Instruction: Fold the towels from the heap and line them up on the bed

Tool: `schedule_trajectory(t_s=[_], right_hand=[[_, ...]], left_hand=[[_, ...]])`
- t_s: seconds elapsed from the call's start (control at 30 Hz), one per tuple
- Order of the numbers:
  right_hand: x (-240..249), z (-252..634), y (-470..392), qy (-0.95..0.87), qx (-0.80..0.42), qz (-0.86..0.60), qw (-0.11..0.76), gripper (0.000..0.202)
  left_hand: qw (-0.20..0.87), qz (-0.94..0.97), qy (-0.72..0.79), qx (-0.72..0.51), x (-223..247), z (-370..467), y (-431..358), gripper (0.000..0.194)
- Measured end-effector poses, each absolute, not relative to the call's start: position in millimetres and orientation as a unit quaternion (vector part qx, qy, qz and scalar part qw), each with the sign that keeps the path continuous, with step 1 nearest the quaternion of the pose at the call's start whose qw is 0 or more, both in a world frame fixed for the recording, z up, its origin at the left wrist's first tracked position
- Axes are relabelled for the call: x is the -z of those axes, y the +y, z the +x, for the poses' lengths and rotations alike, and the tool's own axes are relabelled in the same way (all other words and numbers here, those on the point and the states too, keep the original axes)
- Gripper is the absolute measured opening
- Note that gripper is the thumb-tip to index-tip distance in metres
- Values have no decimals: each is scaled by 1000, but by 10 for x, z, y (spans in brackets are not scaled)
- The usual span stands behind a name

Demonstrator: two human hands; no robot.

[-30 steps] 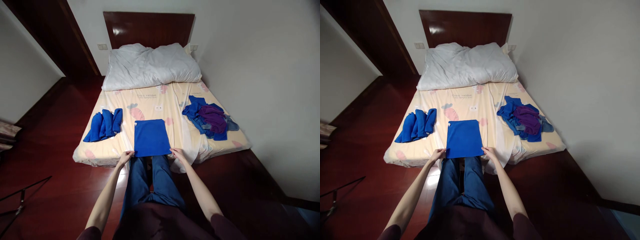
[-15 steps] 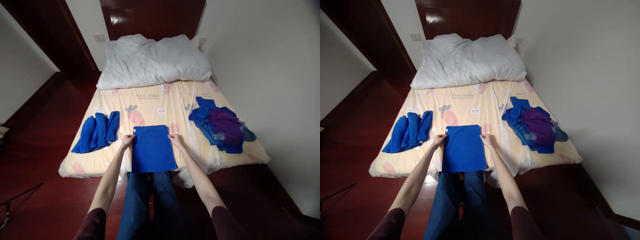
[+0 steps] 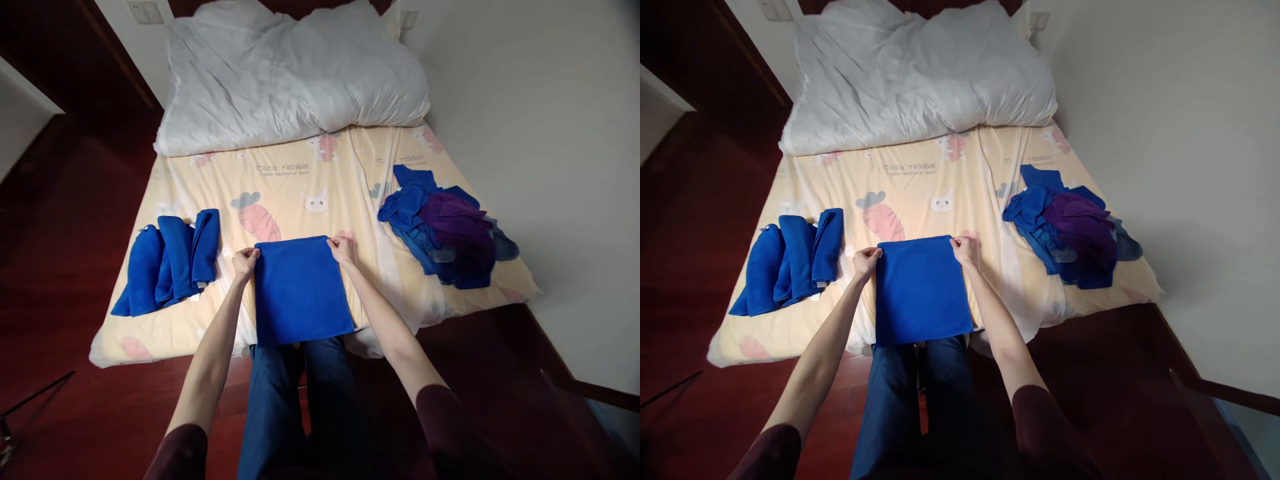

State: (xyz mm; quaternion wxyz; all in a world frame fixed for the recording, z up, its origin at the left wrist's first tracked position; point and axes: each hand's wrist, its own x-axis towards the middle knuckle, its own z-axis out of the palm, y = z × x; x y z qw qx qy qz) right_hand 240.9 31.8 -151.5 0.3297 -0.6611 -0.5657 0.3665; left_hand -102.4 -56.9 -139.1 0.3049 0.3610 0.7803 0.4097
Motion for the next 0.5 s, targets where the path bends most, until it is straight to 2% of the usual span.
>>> schedule_trajectory(t_s=[0.13, 0.23, 0.5], right_hand=[[1455, 2424, 351, -573, -349, -665, 329, 20], [1411, 2415, 386, -574, -339, -670, 326, 19], [1405, 2285, 437, -592, -289, -707, 258, 17]], left_hand=[[277, 330, 783, -449, 1400, -1037, -513, 43], [248, 339, 789, -448, 1337, -1069, -430, 43], [202, 462, 828, -246, 1205, -1082, -327, 33]])
